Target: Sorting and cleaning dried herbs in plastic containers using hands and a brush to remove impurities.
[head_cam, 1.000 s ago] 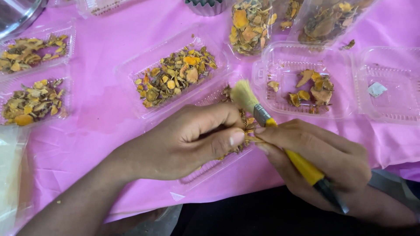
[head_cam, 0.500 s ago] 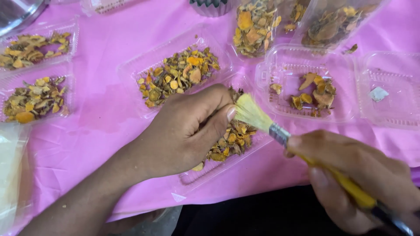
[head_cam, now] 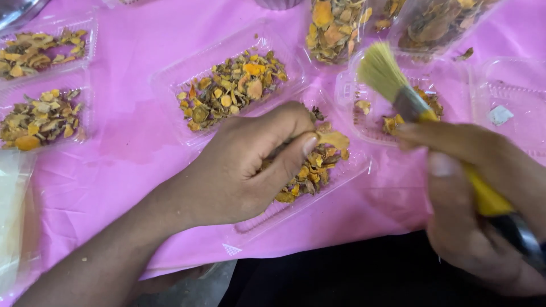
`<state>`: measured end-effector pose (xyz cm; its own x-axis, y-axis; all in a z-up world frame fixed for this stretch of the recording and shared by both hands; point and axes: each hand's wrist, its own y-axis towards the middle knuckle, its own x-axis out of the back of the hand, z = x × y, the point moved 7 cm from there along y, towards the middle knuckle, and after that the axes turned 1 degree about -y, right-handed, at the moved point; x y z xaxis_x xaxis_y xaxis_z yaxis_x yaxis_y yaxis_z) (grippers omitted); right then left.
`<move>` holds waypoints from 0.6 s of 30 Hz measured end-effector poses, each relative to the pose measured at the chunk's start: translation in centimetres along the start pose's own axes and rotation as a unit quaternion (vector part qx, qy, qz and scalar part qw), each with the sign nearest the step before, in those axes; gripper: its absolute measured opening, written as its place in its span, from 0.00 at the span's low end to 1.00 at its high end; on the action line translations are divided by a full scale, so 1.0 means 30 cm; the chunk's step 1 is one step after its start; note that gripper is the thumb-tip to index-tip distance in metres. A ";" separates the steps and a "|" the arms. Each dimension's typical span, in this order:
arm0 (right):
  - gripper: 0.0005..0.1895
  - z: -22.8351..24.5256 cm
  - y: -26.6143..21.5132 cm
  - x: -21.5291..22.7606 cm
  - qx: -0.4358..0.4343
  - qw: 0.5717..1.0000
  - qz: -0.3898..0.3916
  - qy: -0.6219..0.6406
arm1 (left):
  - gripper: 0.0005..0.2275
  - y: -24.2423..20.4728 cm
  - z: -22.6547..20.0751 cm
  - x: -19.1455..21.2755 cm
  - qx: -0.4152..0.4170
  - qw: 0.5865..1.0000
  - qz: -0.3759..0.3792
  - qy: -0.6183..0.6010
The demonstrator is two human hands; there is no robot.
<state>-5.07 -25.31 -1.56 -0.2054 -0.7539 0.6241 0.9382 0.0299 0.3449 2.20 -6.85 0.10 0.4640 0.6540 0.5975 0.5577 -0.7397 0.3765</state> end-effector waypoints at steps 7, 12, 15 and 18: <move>0.05 0.096 0.030 -0.037 0.213 0.974 -0.061 -0.049 | 0.07 0.007 -0.010 -0.028 0.044 0.994 0.098 -0.013; 0.07 -0.053 -0.001 0.040 0.189 0.971 -0.094 -0.115 | 0.09 0.009 0.025 0.023 0.072 0.986 0.123 0.083; 0.08 -0.139 0.003 0.078 0.053 0.979 -0.113 -0.161 | 0.03 -0.018 0.079 0.039 0.125 0.960 0.187 0.169; 0.11 -0.096 0.015 0.071 0.071 0.985 -0.095 -0.128 | 0.14 -0.084 0.146 0.049 0.296 0.890 0.272 0.215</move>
<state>-4.29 -28.79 -2.11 -0.4548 -0.5646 0.6888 0.8313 0.0085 0.5558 4.48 -3.32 -3.07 0.5415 0.0093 0.8407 0.6549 -0.6316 -0.4149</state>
